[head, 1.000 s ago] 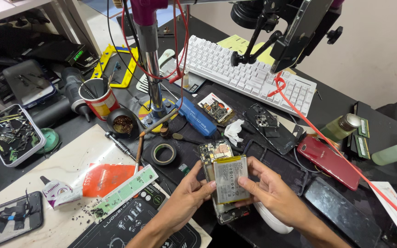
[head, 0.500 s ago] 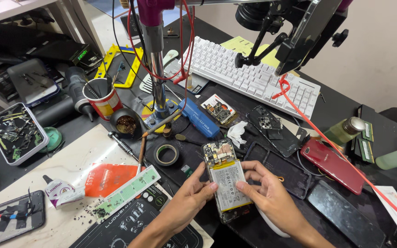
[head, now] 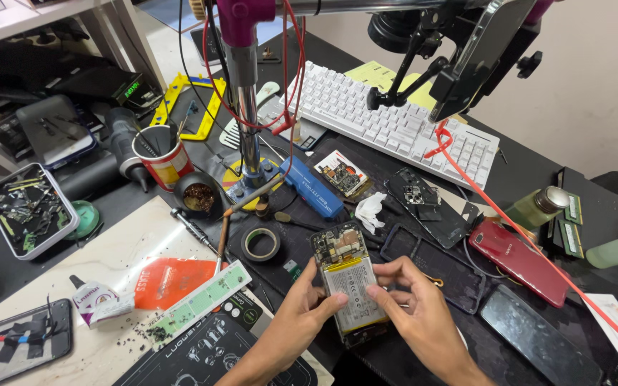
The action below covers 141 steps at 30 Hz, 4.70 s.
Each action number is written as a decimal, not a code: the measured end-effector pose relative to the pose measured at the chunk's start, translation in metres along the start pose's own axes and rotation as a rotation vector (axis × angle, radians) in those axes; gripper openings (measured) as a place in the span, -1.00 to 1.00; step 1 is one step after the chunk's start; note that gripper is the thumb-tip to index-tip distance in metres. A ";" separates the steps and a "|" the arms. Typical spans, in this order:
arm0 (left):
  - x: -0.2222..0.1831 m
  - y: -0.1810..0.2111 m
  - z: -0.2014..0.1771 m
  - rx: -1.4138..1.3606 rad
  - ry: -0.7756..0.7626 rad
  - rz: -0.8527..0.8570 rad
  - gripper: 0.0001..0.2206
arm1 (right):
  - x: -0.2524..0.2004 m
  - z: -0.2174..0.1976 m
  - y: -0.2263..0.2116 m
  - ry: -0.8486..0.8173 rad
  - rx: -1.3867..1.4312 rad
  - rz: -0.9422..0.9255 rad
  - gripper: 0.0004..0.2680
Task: The person is repairing a smartphone, handling internal electronic components and using a blue pry tool to align the battery and cables within the device frame.
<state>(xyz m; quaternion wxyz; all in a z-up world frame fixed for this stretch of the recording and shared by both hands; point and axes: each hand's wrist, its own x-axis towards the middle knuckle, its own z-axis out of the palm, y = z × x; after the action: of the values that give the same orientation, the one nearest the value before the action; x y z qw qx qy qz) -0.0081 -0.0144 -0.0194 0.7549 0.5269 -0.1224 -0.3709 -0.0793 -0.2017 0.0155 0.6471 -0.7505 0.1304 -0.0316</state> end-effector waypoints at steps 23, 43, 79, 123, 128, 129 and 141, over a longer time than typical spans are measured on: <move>0.007 -0.016 -0.006 -0.053 0.007 -0.062 -0.25 | 0.012 -0.025 -0.003 -0.257 0.050 0.134 -0.83; -0.001 -0.008 0.009 -0.023 -0.068 0.057 -0.47 | 0.010 -0.025 -0.012 -0.307 0.192 0.049 -0.75; 0.000 0.006 0.013 -0.074 0.065 -0.016 -0.44 | 0.031 -0.076 -0.028 -0.231 -0.407 -0.011 -0.74; 0.009 -0.058 0.006 -0.226 0.093 -0.042 -0.25 | -0.021 0.003 -0.030 -0.125 -0.885 -0.154 -0.47; 0.008 -0.046 0.007 -0.229 0.136 -0.136 -0.22 | -0.023 0.001 -0.030 -0.060 -0.914 -0.281 -0.49; 0.007 -0.045 0.008 -0.217 0.149 -0.149 -0.22 | -0.024 0.001 -0.029 -0.059 -0.912 -0.250 -0.49; 0.003 -0.045 0.012 -0.227 0.081 -0.042 -0.25 | -0.023 0.003 -0.025 -0.084 -0.938 -0.186 -0.50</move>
<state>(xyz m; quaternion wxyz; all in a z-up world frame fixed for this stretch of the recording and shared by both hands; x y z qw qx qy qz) -0.0322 -0.0327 -0.0546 0.8060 0.4552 -0.0381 -0.3763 -0.0971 -0.1900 0.0418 0.2380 -0.9706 0.0366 0.0034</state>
